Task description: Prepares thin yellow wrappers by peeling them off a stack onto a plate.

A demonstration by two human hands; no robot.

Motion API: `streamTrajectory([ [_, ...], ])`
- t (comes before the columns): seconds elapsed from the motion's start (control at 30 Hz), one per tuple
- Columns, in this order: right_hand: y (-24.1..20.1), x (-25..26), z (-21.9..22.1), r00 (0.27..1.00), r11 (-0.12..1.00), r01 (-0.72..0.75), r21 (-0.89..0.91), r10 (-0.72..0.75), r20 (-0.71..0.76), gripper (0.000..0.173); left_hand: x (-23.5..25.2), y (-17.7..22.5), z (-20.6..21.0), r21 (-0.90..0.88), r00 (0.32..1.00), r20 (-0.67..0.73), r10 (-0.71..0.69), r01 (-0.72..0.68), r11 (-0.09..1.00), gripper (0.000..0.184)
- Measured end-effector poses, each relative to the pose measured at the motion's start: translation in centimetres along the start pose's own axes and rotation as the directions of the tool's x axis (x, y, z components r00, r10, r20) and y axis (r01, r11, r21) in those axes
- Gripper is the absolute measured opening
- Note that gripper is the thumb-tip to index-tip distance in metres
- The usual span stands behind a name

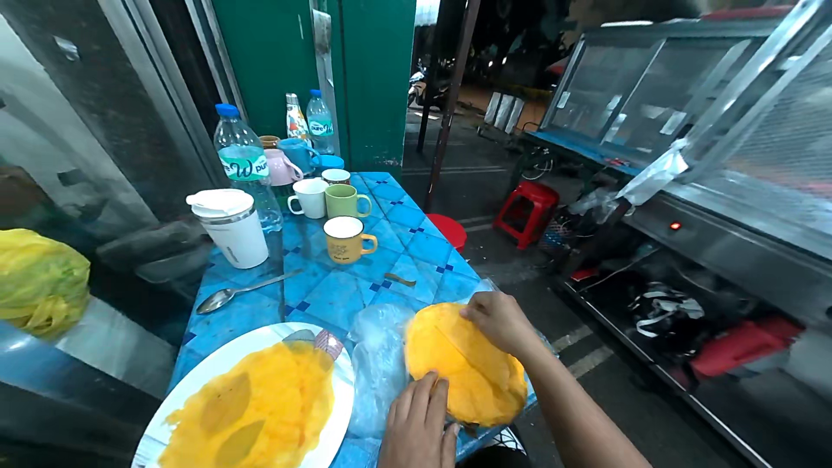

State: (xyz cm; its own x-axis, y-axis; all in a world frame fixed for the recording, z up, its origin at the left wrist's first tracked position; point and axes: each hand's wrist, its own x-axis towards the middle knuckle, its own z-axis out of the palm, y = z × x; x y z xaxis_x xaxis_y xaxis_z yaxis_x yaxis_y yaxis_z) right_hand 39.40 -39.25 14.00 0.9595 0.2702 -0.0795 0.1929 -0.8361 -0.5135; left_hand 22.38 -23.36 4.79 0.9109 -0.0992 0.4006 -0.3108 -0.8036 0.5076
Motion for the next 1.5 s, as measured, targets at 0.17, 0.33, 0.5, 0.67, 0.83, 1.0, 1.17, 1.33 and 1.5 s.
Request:
streamTrajectory([
  [0.17, 2.3, -0.6, 0.3, 0.988, 0.990, -0.081, 0.118, 0.095, -0.123, 0.022, 0.2, 0.1, 0.2, 0.010, 1.000, -0.009, -0.006, 0.006, 1.000, 0.046],
  [0.33, 3.9, -1.1, 0.0, 0.951, 0.977, -0.076, 0.198, 0.131, -0.281, 0.019, 0.2, 0.0, 0.3, 0.016, 1.000, -0.024, 0.011, -0.010, 1.000, 0.045],
  [0.5, 6.3, -1.8, -1.8, 0.906, 0.974, -0.094, 0.206, 0.169, -0.388, 0.019, 0.1, 0.0, 0.3, 0.028, 1.000, -0.023, 0.012, -0.012, 1.000, 0.045],
  [0.67, 9.5, -2.4, -3.0, 0.893, 0.948, -0.123, 0.293, 0.235, -0.384, 0.018, 0.1, 0.0, 0.3, 0.024, 1.000, -0.020, 0.011, -0.011, 1.000, 0.046],
  [0.83, 11.3, -2.9, -2.6, 0.860, 0.929, -0.154, 0.338, 0.294, -0.417, 0.020, 0.1, 0.0, 0.3, 0.025, 1.000, -0.018, 0.014, -0.014, 1.000, 0.045],
  [1.0, 13.4, -3.8, -3.9, 0.827, 0.917, -0.179, 0.356, 0.336, -0.451, 0.020, 0.0, -0.1, 0.2, 0.004, 1.000, -0.009, 0.010, -0.010, 1.000, 0.045],
  [1.17, 14.8, -4.9, -5.7, 0.794, 0.905, -0.181, 0.384, 0.365, -0.486, 0.018, 0.1, 0.0, 0.1, 0.006, 1.000, 0.003, 0.005, -0.005, 1.000, 0.046],
  [1.33, 15.1, -5.2, -7.3, 0.756, 0.900, -0.164, 0.403, 0.378, -0.535, 0.019, 0.4, 0.2, -0.4, -0.015, 0.998, 0.062, -0.002, 0.003, 1.000, 0.047],
  [1.5, 15.8, -6.2, -10.1, 0.673, 0.940, -0.176, 0.291, 0.330, -0.661, 0.020, 0.5, 0.3, -0.8, -0.046, 0.995, 0.099, -0.011, 0.016, 0.999, 0.046],
])
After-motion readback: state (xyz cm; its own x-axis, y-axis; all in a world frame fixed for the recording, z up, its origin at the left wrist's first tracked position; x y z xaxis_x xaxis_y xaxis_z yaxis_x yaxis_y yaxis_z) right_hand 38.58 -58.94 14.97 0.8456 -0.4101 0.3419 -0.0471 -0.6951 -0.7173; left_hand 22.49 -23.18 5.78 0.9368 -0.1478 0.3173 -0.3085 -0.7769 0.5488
